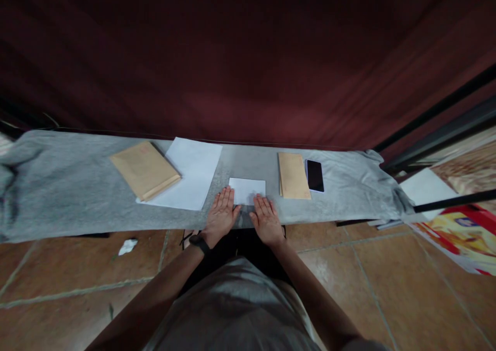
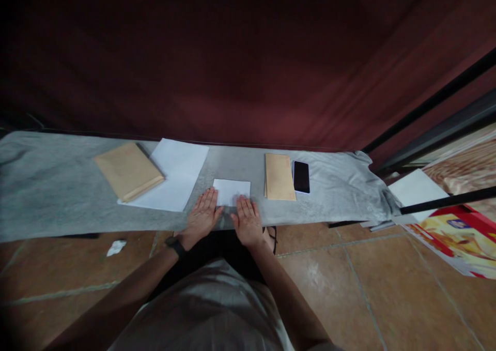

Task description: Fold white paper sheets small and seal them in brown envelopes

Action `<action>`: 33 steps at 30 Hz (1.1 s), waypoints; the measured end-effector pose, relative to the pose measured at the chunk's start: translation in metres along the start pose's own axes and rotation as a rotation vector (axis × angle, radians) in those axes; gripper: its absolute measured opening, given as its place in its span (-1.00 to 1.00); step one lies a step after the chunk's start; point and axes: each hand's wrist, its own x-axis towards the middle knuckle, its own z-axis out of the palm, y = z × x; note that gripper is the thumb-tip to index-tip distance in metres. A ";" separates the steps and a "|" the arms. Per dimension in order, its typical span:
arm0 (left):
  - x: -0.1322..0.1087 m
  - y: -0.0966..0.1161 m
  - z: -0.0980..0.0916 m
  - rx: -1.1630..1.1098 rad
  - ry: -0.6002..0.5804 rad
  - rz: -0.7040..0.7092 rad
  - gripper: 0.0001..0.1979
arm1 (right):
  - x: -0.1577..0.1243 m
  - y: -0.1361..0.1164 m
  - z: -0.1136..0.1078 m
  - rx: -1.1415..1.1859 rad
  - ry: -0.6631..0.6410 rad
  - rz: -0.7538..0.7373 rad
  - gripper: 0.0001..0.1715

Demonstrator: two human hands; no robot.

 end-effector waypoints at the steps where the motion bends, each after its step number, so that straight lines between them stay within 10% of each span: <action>1: 0.000 0.000 0.000 -0.002 -0.005 0.003 -0.34 | 0.003 -0.005 0.001 0.009 -0.013 -0.022 -0.38; 19: 0.046 0.029 0.003 -0.040 -0.094 0.083 -0.40 | 0.056 0.015 0.010 0.019 0.001 0.018 -0.39; 33: 0.038 -0.004 0.012 -0.032 -0.013 -0.069 -0.36 | 0.049 0.041 0.013 -0.034 0.022 0.089 -0.27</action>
